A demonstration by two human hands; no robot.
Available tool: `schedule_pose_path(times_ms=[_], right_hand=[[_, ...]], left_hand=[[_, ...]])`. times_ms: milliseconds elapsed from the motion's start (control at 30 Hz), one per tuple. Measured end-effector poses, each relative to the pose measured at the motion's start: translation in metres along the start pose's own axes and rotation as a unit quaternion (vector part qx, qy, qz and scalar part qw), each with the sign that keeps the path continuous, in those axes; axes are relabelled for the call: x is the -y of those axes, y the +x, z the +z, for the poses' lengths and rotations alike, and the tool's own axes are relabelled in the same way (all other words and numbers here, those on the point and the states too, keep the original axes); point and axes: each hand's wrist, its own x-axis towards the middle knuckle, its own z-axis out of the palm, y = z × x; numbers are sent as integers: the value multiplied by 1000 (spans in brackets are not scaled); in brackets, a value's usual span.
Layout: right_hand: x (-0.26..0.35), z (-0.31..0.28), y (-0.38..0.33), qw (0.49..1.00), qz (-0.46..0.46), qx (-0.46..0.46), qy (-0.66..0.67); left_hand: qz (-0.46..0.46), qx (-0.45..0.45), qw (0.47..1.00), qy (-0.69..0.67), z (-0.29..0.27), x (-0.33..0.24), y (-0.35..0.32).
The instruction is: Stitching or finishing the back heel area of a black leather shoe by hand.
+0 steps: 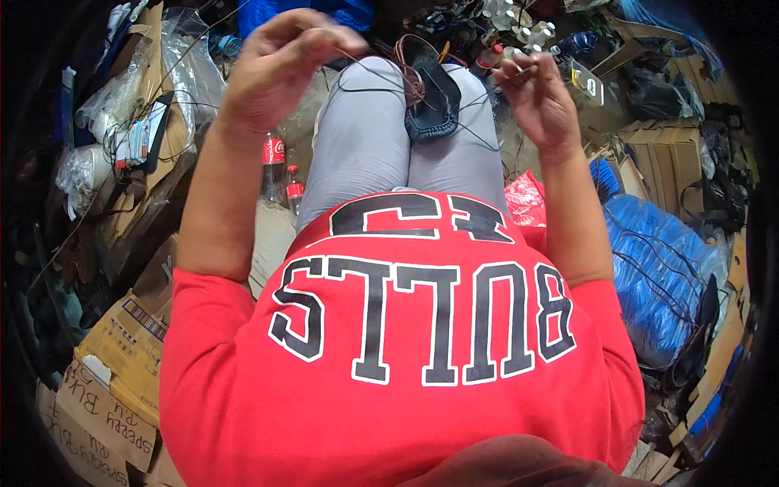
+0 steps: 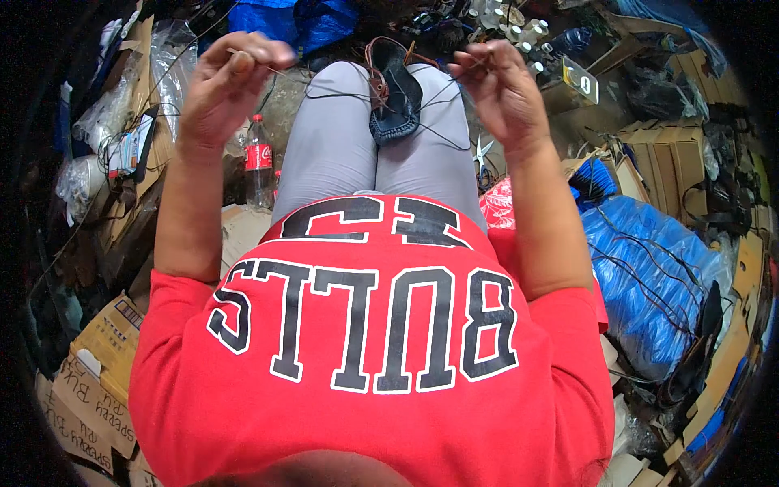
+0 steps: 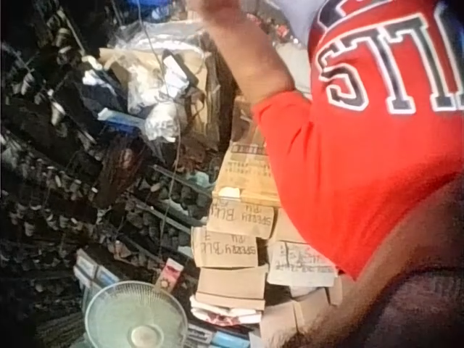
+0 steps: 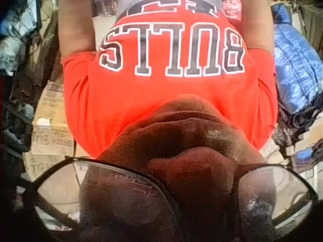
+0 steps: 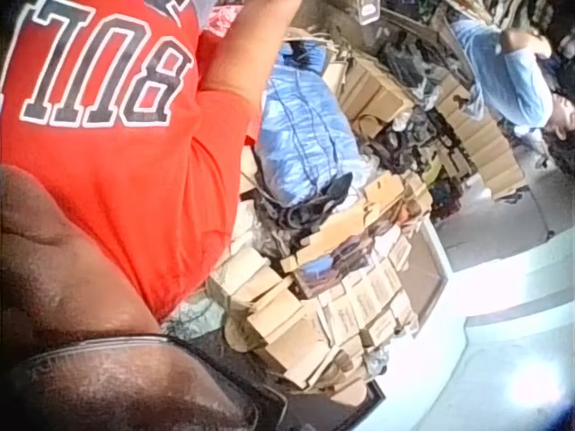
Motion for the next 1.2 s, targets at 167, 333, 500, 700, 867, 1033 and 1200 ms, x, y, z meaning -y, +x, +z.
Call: schedule_pose_path(times_ms=[167,333,500,700,867,1033,1200], right_hand=[[15,7,-17,955,151,201,-161],[46,-56,-64,626,205,81,-747],[199,-247,-169,415,170,-235,-862],[188,-271,-164,422,423,-77,-798],[50,-60,-46,627,181,126,-747],[-3,-25,-3,792,105,100,-593],[-14,-33,1,795,113,110,-586]], left_hand=[[-252,129,939,-194,25,-13,-11],[-115,108,756,635,-55,-38,-49],[-182,-322,501,783,-191,-209,-101],[-102,-331,518,782,-229,-157,-112],[-45,59,809,584,-3,37,-9],[-89,196,830,515,43,109,32],[-143,239,833,478,38,123,44]])
